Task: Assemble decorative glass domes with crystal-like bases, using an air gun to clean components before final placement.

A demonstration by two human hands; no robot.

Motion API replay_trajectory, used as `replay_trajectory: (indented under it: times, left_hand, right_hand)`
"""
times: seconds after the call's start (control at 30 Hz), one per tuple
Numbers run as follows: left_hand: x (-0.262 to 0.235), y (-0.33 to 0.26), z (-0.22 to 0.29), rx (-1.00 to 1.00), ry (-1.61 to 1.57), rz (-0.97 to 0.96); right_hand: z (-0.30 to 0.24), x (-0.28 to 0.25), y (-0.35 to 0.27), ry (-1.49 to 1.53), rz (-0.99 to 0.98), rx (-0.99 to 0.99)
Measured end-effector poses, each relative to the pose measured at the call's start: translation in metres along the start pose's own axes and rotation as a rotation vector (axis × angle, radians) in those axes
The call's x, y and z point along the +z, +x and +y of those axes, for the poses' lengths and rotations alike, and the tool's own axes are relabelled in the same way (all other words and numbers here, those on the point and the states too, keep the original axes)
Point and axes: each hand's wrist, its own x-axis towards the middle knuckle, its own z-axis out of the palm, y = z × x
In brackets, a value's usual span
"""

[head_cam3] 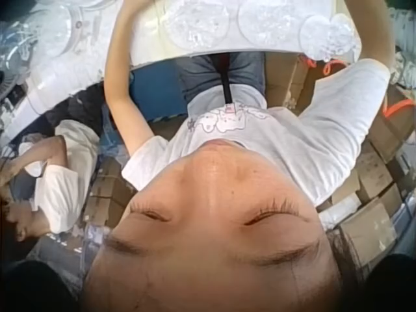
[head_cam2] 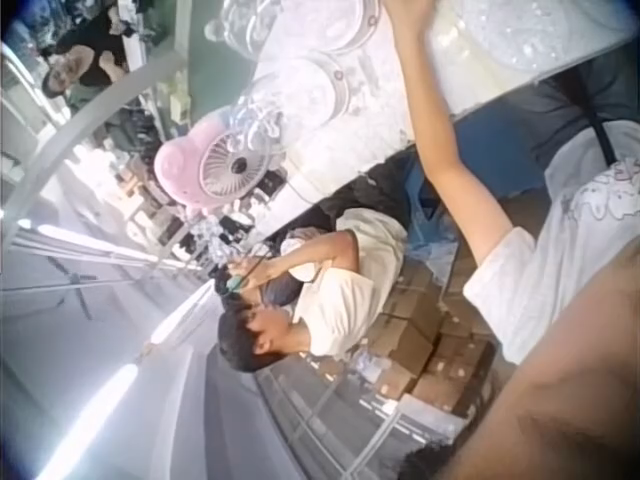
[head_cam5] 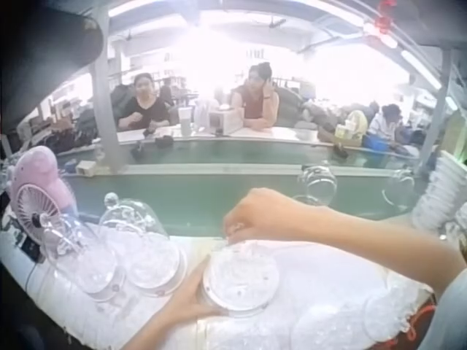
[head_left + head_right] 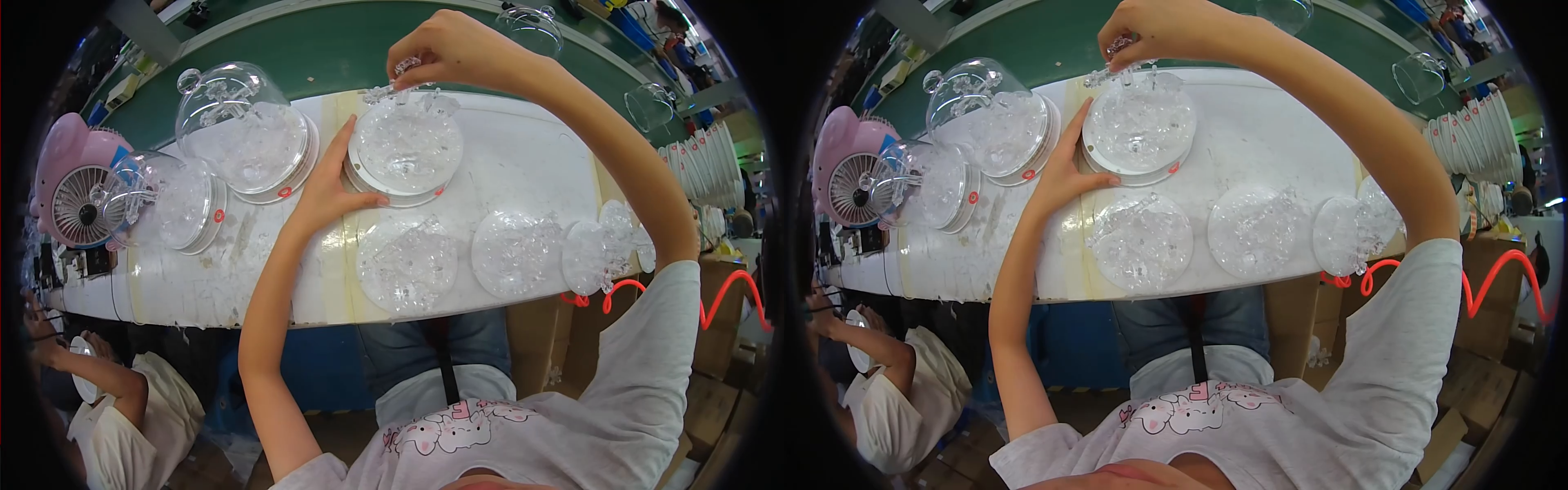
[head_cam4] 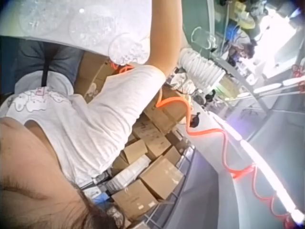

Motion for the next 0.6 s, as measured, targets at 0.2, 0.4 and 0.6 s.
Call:
replay_trajectory:
  times: [0.2, 0.4, 0.6]
  left_hand:
    - [-0.0023, -0.0014, -0.0017, 0.002, 0.002, -0.002]
    - [-0.0015, -0.0012, 0.0025, -0.002, -0.05, -0.008]
    - [-0.0024, -0.0011, 0.0055, -0.023, -0.011, -0.03]
  right_hand:
    - [-0.0018, -0.0004, 0.0011, 0.04, -0.013, -0.027]
    - [-0.001, -0.0044, 0.0008, 0.049, -0.007, 0.014]
    - [-0.0015, 0.0011, 0.0048, 0.044, -0.013, -0.062]
